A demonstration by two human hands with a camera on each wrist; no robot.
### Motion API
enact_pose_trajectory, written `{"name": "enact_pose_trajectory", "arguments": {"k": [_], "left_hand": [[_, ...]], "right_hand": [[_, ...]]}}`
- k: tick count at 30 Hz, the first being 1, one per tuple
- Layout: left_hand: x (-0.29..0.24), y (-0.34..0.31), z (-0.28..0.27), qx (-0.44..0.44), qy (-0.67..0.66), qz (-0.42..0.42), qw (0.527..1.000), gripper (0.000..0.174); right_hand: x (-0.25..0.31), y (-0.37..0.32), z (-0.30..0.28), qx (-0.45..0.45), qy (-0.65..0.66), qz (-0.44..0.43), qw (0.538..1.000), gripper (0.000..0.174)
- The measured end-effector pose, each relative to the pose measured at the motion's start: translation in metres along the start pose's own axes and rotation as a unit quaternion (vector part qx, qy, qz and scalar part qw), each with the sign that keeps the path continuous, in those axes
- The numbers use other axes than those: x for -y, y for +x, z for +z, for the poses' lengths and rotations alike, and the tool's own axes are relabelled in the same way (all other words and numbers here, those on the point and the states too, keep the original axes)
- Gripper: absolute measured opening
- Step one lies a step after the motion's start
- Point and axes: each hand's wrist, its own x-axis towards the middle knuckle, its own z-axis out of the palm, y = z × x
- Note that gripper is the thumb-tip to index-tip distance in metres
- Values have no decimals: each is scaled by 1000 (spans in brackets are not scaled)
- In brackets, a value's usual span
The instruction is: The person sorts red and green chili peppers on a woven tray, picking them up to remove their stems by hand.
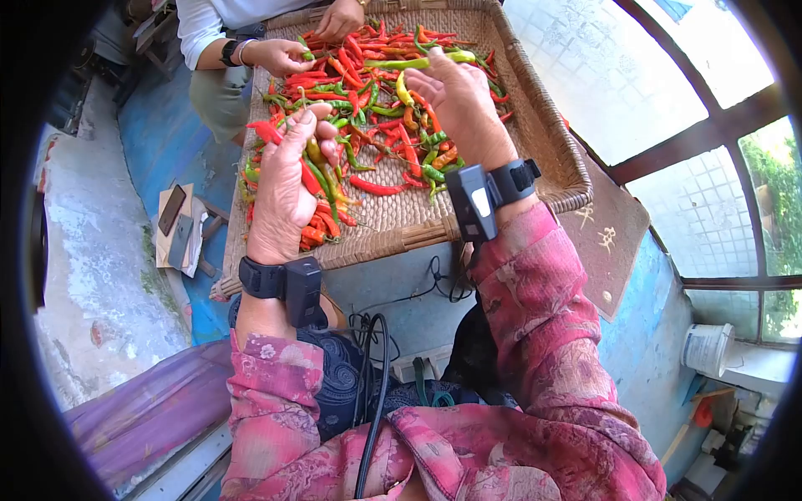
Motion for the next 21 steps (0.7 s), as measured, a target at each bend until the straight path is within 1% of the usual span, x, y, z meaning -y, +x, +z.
{"name": "enact_pose_trajectory", "arguments": {"k": [2, 3, 5, 6, 7, 8, 9, 10, 11, 12, 13, 15, 16, 17, 18, 19, 20, 21], "left_hand": [[0, -1, 2, -15, -19, -1, 1000, 21], [-1, -2, 3, -30, -36, -3, 999, 20], [0, -1, 4, -18, -48, -2, 999, 19], [1, -1, 7, -15, -66, 9, 998, 18], [2, -1, 8, -11, -83, 19, 996, 18], [2, 0, 9, -10, -82, 18, 996, 18], [2, 1, 9, -1, -96, 41, 995, 18], [2, 1, 8, 6, -110, 64, 992, 17], [1, 2, 5, 5, -109, 63, 992, 17], [0, 3, 1, -6, -109, 78, 991, 16], [0, 3, 0, -17, -110, 93, 989, 16], [-3, 3, 2, -19, -110, 103, 988, 16], [-4, 1, 5, -30, -99, 109, 989, 17], [-5, 0, 7, -41, -89, 115, 989, 19], [-4, 1, 6, -42, -88, 114, 989, 19], [-3, 3, 4, -42, -27, 133, 990, 20], [-2, 4, 3, -42, 33, 150, 987, 22], [-2, 3, 3, -42, 33, 149, 987, 22]], "right_hand": [[-4, 7, -4, -77, 124, 30, 989, 29], [-4, 4, -1, -76, 123, 31, 989, 29], [-6, -3, 7, -82, 124, 21, 989, 31], [-5, -9, 16, -55, 75, 27, 995, 31], [-8, -9, 18, 77, 22, 13, 997, 31], [-8, -15, 21, 132, -110, 4, 985, 35], [-2, -32, 39, 185, -240, -6, 953, 39], [2, -43, 50, 230, -297, -12, 927, 45], [2, -50, 58, 274, -352, -17, 895, 50], [-6, -53, 59, 282, -320, -32, 904, 51], [-9, -52, 58, 282, -319, -30, 904, 51], [-13, -51, 57, 312, -296, -42, 902, 46], [-15, -50, 58, 310, -289, -33, 905, 35], [-14, -51, 56, 310, -289, -32, 905, 35], [-10, -53, 58, 306, -352, -50, 883, 30], [-8, -54, 59, 301, -414, -68, 857, 26], [-13, -52, 56, 271, -431, -105, 855, 25], [-16, -50, 55, 271, -431, -104, 855, 25]]}}
